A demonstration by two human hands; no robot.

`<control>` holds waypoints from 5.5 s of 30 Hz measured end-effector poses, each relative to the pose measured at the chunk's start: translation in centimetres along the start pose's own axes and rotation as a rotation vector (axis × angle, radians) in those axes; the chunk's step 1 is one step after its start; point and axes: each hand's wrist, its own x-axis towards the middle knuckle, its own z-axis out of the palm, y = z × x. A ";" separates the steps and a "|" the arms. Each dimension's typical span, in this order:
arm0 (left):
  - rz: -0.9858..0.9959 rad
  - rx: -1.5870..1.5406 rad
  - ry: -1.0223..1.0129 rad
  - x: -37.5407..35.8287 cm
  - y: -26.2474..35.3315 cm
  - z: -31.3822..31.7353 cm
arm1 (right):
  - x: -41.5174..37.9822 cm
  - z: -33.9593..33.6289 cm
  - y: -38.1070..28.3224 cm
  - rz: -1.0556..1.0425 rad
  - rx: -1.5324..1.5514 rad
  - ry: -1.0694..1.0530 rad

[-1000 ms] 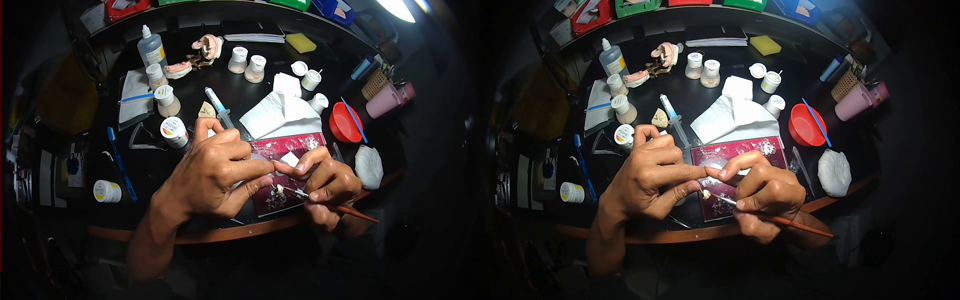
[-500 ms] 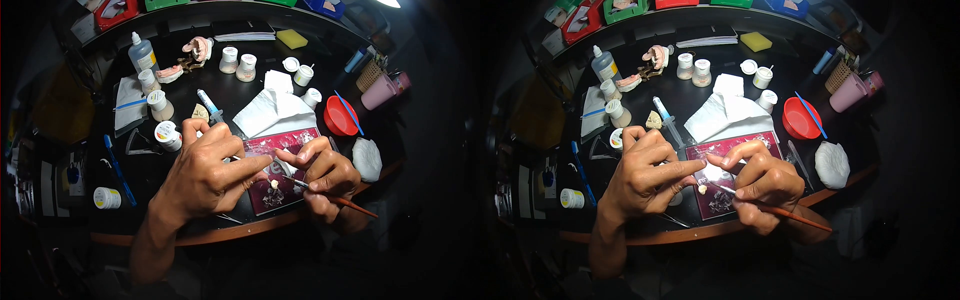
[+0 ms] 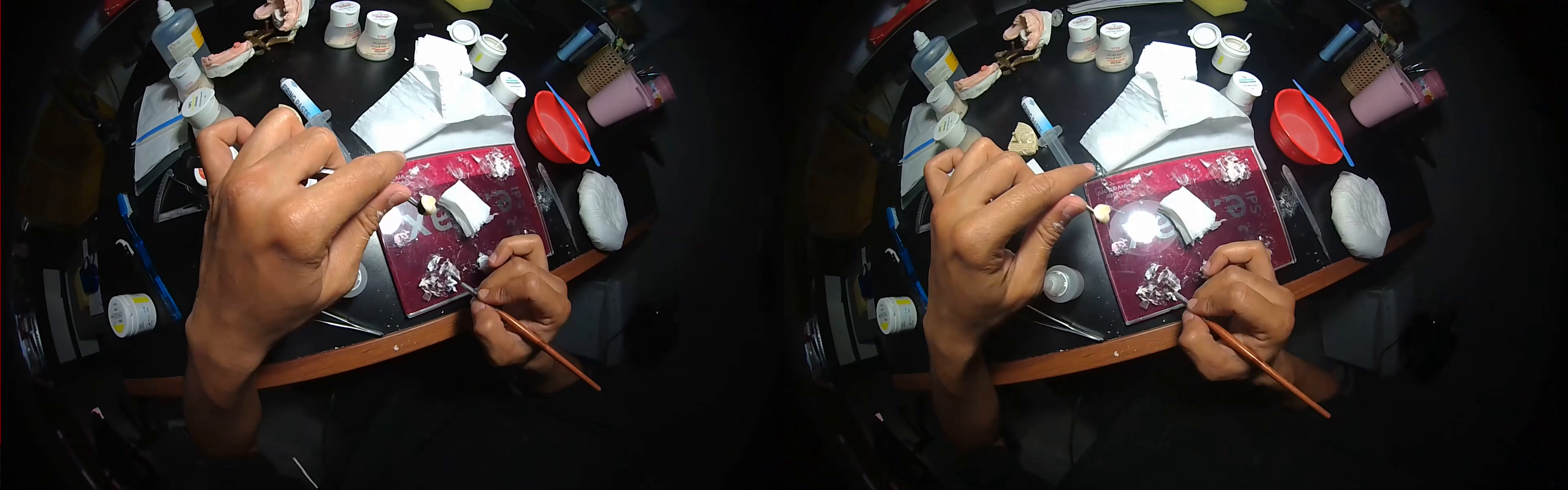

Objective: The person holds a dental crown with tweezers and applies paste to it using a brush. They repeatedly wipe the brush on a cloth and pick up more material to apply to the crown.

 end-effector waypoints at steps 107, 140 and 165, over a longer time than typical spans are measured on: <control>0.008 0.048 -0.032 0.0 -0.1 0.0 | 0.2 1.2 -0.8 -0.029 -0.073 -0.102; -0.042 -0.020 -0.049 0.2 0.5 -0.4 | 4.8 -0.8 -0.9 -0.231 0.073 -0.008; -0.021 -0.075 -0.077 0.1 0.5 -0.5 | 6.1 0.2 0.1 -0.394 -0.049 0.022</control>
